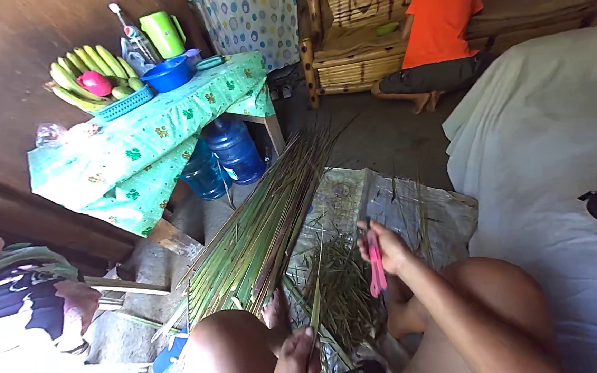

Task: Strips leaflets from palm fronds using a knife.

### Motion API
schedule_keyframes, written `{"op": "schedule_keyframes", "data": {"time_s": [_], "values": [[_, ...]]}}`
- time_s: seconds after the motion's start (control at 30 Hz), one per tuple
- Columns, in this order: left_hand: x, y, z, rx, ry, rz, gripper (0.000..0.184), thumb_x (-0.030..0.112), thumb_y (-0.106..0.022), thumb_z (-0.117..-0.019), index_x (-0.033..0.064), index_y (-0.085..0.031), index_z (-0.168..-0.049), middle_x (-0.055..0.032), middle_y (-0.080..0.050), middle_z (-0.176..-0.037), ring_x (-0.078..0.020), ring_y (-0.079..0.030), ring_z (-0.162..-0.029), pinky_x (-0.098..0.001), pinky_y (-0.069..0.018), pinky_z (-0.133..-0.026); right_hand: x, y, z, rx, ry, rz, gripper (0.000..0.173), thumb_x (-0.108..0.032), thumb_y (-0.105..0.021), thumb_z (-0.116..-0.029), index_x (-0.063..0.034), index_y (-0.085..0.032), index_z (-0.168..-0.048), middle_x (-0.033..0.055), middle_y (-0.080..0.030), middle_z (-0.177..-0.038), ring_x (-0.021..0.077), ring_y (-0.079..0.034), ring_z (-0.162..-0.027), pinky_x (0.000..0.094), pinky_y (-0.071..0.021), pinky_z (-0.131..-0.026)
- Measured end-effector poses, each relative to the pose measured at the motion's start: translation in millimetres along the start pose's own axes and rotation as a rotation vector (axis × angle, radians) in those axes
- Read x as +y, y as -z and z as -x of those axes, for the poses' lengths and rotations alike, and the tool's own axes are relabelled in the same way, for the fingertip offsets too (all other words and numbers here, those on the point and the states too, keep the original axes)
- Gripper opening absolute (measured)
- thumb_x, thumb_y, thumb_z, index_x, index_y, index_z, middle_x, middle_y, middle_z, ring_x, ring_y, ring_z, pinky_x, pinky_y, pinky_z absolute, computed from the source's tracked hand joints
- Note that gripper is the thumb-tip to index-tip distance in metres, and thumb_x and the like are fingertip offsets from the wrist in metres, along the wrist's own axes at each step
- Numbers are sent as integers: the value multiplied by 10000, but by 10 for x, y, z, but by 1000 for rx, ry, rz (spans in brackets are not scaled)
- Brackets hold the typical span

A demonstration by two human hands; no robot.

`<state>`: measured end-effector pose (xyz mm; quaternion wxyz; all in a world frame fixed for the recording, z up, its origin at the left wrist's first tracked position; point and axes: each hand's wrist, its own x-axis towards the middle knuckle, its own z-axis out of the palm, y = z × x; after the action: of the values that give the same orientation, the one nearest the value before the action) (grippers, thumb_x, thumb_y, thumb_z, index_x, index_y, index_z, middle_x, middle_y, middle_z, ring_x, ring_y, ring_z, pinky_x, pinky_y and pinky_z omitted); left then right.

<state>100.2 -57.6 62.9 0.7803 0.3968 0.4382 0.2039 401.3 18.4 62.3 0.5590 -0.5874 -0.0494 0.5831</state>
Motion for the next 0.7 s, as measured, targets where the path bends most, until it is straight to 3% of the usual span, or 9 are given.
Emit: {"op": "schedule_keyframes", "data": {"time_s": [0.07, 0.13, 0.23, 0.3, 0.37, 0.43, 0.53, 0.6, 0.7], "values": [[106, -65, -255, 30, -19, 12, 354, 201, -263, -1116, 72, -548, -951, 65, -459, -528, 5, -406, -383, -142, -359, -373, 177, -80, 238, -172, -34, 353, 454, -370, -274, -1134, -96, -556, -1362, 8, -535, -655, 100, -484, -476, 250, -424, -450], [226, -152, -439, 78, -1, -14, 355, 212, -274, -1133, 53, -540, -959, 38, -476, -553, -14, -413, -386, -152, -375, -374, 330, -142, 438, -337, 56, 702, 422, -350, -354, -1122, -78, -611, -1319, -1, -544, -664, 83, -466, -471, 240, -406, -449], [361, -265, -580, 115, 16, -81, 328, 209, -296, -1141, 38, -545, -1012, 20, -501, -605, -28, -427, -414, -163, -391, -395, 482, -176, 605, -547, 330, 1005, 401, -303, -382, -1093, -18, -644, -1200, 44, -553, -752, 134, -515, -623, 325, -457, -616], [363, -270, -638, 100, -14, -89, 317, 178, -290, -1132, 50, -548, -1001, 35, -466, -576, -28, -407, -410, -170, -379, -395, 587, -173, 651, -591, 536, 1137, 407, -303, -404, -1077, 2, -671, -1114, 134, -618, -810, 253, -606, -743, 454, -495, -720], [317, -242, -667, 64, -39, -67, 327, 151, -262, -1116, 59, -553, -999, 55, -435, -547, -14, -382, -392, -159, -355, -382, 648, -147, 603, -582, 703, 1295, 412, -320, -412, -1073, 3, -669, -1062, 184, -666, -857, 336, -674, -824, 520, -518, -743], [279, -220, -667, 42, -25, -28, 358, 183, -255, -1129, 68, -539, -943, 60, -412, -521, -11, -361, -375, -152, -336, -370, 651, -106, 482, -563, 772, 1384, 416, -319, -415, -1080, 10, -667, -1051, 200, -679, -902, 359, -686, -861, 528, -528, -756], [295, -237, -664, 40, 1, 8, 380, 203, -247, -1135, 68, -528, -919, 65, -384, -506, -8, -338, -364, -148, -314, -360, 664, -64, 269, -415, 936, 1430, 406, -324, -435, -1063, -2, -668, -983, 178, -681, -857, 339, -702, -782, 506, -544, -660], [284, -237, -664, 45, 12, 26, 381, 205, -249, -1137, 68, -526, -915, 65, -381, -503, -6, -335, -362, -147, -309, -356, 624, -70, 166, -347, 905, 1413, 406, -318, -438, -1064, 7, -670, -991, 184, -682, -856, 348, -701, -792, 521, -543, -682], [248, -220, -633, 16, 28, 22, 377, 205, -260, -1136, 71, -532, -912, 64, -386, -504, -3, -333, -358, -145, -306, -351, 472, -88, 92, -268, 690, 1370, 417, -301, -405, -1090, 22, -668, -1098, 213, -684, -927, 375, -686, -903, 551, -523, -807]]}}
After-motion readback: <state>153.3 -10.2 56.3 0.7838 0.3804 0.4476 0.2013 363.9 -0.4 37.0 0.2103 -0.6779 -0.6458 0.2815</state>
